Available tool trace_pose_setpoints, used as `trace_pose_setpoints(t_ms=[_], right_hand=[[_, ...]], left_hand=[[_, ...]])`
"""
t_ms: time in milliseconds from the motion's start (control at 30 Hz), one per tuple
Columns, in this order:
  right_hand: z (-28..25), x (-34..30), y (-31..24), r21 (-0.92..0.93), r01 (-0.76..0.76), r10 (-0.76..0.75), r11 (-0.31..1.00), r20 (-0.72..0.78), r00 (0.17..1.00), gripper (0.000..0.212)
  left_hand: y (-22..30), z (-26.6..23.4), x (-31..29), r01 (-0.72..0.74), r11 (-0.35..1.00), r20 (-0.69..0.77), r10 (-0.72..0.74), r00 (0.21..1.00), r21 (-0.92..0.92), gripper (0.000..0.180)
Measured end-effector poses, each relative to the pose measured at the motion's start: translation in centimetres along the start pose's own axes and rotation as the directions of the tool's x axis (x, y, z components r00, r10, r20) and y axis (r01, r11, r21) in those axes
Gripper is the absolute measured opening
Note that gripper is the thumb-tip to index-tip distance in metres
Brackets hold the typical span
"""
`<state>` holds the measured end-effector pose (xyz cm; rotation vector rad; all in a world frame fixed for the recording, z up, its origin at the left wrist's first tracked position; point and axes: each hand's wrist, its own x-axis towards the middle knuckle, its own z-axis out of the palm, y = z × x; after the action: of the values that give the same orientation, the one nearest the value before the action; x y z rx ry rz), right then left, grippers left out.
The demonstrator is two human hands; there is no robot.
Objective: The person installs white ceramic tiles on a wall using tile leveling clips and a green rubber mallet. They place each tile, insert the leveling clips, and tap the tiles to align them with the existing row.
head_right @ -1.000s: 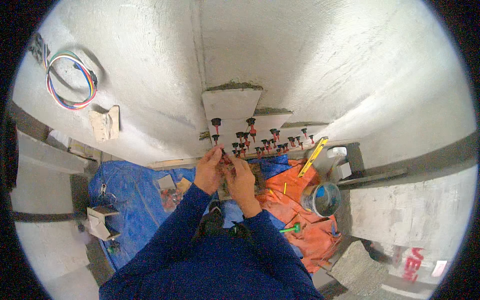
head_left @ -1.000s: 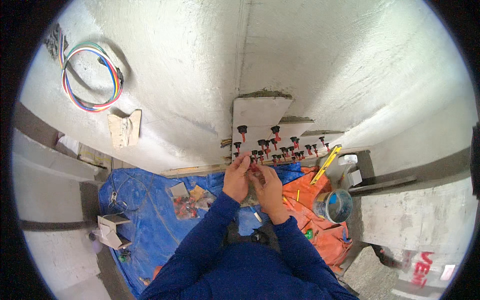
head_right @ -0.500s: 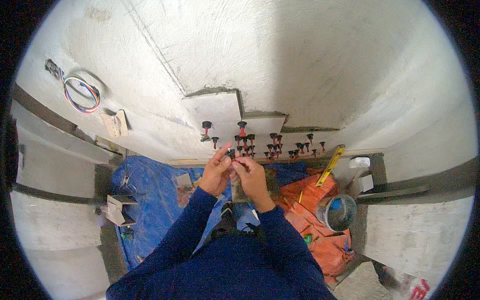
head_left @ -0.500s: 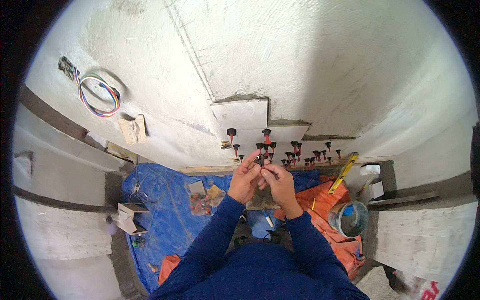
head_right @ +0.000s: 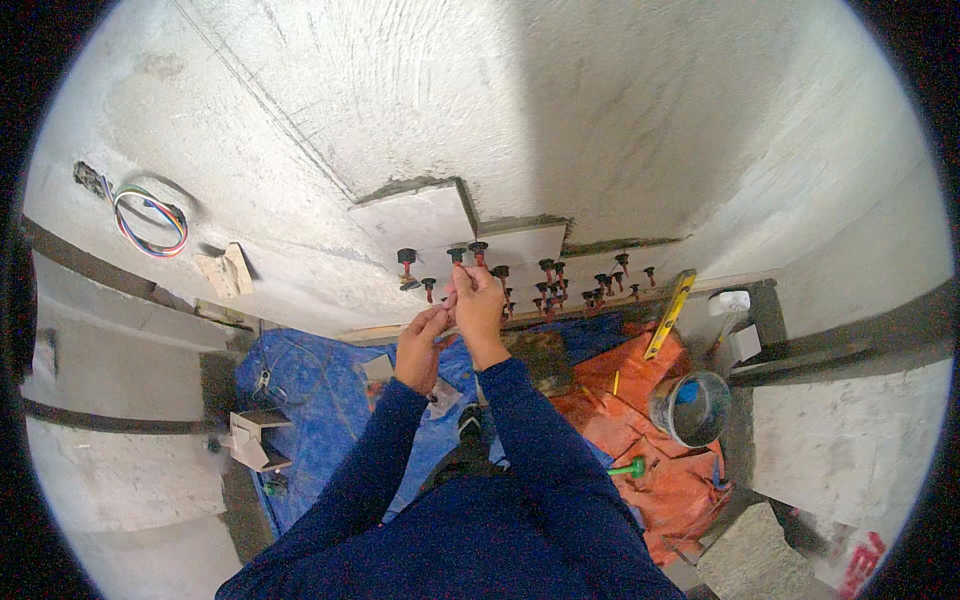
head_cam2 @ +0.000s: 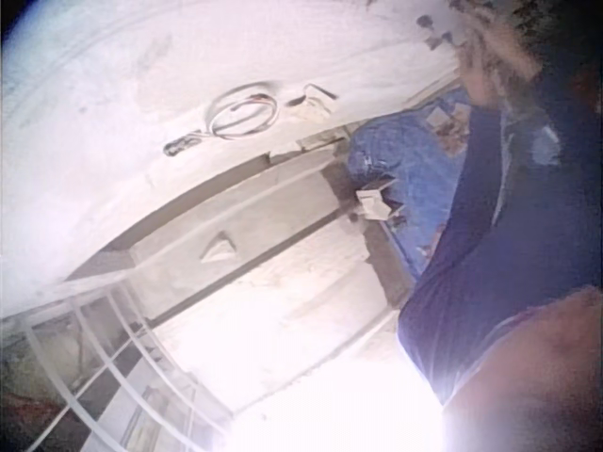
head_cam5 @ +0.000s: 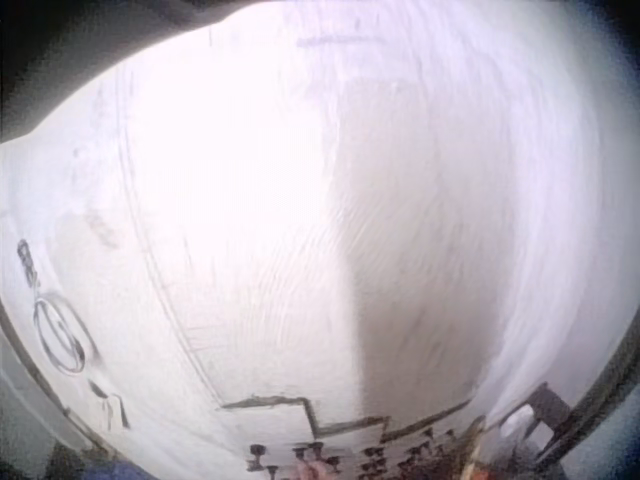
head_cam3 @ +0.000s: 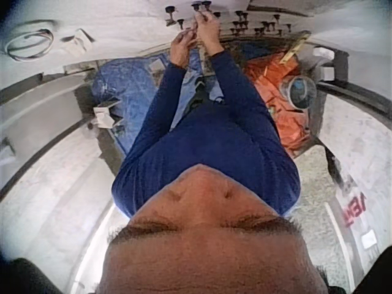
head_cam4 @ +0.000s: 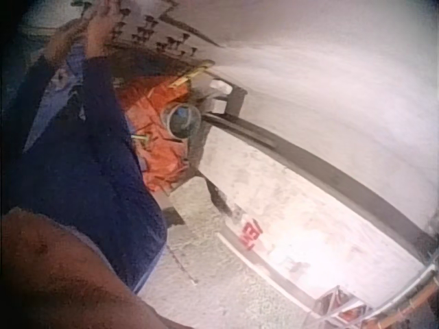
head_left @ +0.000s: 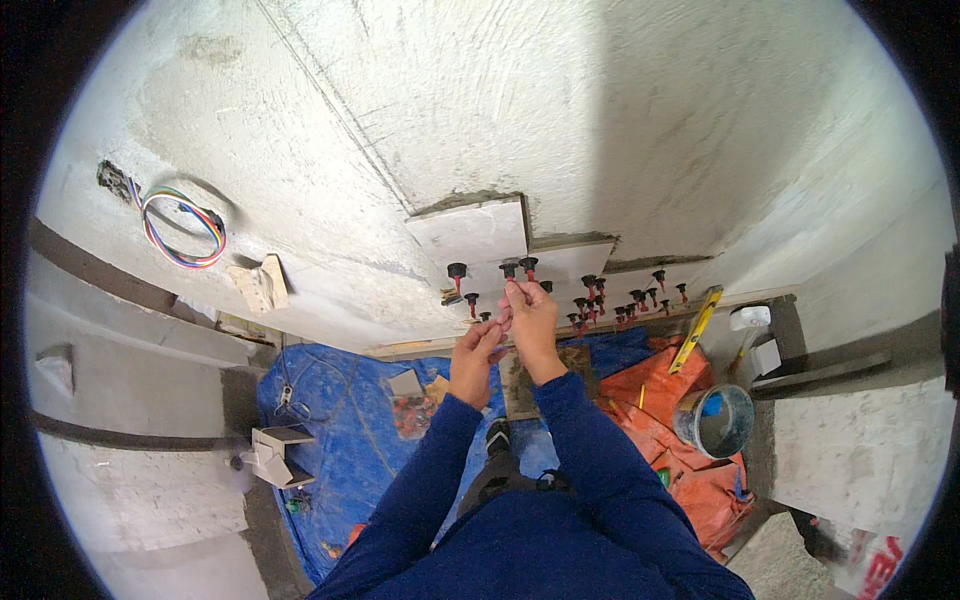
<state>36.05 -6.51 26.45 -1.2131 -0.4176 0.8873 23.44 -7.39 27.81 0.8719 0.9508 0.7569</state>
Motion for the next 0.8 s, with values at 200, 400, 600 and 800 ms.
trace_pose_setpoints(t_ms=[200,400,600,800], right_hand=[[0.3,0.3,-0.2,0.05,-0.039,0.04,0.998,-0.019,0.999,0.022],[0.3,0.2,0.0,0.065,-0.009,0.01,0.998,-0.021,1.0,0.023],[0.5,0.1,0.0,0.093,0.018,-0.012,0.996,-0.062,0.998,0.023],[0.8,0.2,0.0,0.114,0.017,-0.01,0.993,-0.064,0.998,0.022]], left_hand=[[-2.4,-5.0,-1.3,0.105,0.991,-0.041,-0.102,0.994,0.083,0.036],[-3.5,-9.1,-2.0,0.157,0.967,-0.043,-0.152,0.988,0.199,0.036],[-3.1,-10.1,-2.4,0.136,0.957,-0.04,-0.13,0.991,0.258,0.034],[-0.8,-9.0,-1.9,-0.033,0.923,0.036,0.021,0.999,0.384,0.03]])
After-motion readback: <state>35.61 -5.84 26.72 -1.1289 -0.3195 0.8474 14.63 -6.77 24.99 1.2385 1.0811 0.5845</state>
